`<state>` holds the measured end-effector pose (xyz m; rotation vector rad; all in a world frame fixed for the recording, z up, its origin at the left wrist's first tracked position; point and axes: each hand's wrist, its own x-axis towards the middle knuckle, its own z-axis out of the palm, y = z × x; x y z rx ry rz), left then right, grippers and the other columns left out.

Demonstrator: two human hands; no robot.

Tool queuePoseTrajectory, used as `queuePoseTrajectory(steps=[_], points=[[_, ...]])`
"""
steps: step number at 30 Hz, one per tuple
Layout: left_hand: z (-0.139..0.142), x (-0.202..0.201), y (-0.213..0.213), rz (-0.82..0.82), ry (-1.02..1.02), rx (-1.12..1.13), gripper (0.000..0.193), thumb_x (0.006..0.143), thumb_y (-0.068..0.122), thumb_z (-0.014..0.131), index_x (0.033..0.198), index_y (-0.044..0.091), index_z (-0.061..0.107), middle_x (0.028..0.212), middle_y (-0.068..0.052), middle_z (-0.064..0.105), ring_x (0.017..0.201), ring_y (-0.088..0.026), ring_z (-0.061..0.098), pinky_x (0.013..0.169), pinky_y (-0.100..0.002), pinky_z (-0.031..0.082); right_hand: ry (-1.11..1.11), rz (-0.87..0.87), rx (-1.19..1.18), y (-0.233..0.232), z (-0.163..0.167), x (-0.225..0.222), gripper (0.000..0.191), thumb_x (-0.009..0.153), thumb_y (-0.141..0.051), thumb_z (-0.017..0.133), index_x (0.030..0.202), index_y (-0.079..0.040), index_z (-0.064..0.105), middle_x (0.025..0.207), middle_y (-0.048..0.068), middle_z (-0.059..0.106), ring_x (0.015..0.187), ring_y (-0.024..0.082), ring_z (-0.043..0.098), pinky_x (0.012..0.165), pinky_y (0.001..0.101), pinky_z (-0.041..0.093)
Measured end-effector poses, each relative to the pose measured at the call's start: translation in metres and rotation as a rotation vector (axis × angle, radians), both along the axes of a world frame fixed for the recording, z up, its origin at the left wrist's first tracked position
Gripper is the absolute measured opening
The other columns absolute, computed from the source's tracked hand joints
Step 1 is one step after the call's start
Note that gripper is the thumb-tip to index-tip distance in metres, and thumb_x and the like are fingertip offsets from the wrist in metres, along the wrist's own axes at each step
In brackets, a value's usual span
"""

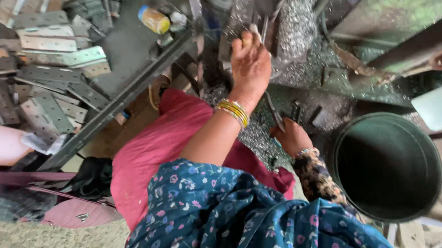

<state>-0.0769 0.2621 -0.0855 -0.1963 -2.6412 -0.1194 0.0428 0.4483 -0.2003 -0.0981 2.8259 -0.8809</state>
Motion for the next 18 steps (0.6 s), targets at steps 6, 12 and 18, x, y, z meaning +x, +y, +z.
queuePoseTrajectory(steps=[6, 12, 18], points=[[-0.006, 0.004, 0.004, -0.078, -0.118, -0.13, 0.025, 0.088, 0.019, 0.061, 0.094, 0.002, 0.079, 0.114, -0.015, 0.069, 0.129, -0.031, 0.048, 0.103, -0.044, 0.036, -0.019, 0.003, 0.039, 0.005, -0.014, 0.002, 0.037, 0.093, -0.04, 0.068, 0.101, -0.004, 0.064, 0.087, 0.026, 0.07, 0.089, 0.047, 0.069, 0.075, 0.057, 0.052], [-0.023, -0.001, -0.002, -0.043, 0.039, 0.023, 0.026, 0.086, 0.014, 0.06, 0.096, 0.0, 0.078, 0.121, -0.018, 0.068, 0.127, -0.031, 0.052, 0.1, -0.045, 0.039, -0.054, -0.042, 0.011, -0.004, -0.038, 0.009, 0.039, 0.087, -0.039, 0.073, 0.096, -0.002, 0.065, 0.087, 0.026, 0.071, 0.09, 0.047, 0.068, 0.075, 0.0564, 0.052], [-0.022, -0.032, 0.009, 0.043, 0.016, -0.023, 0.032, 0.089, 0.017, 0.056, 0.106, -0.002, 0.076, 0.135, -0.02, 0.063, 0.132, -0.029, 0.051, 0.106, -0.044, 0.038, -0.053, 0.008, 0.01, 0.011, -0.02, 0.0, 0.035, 0.09, -0.039, 0.069, 0.101, -0.005, 0.066, 0.09, 0.024, 0.072, 0.089, 0.045, 0.071, 0.075, 0.0556, 0.052]])
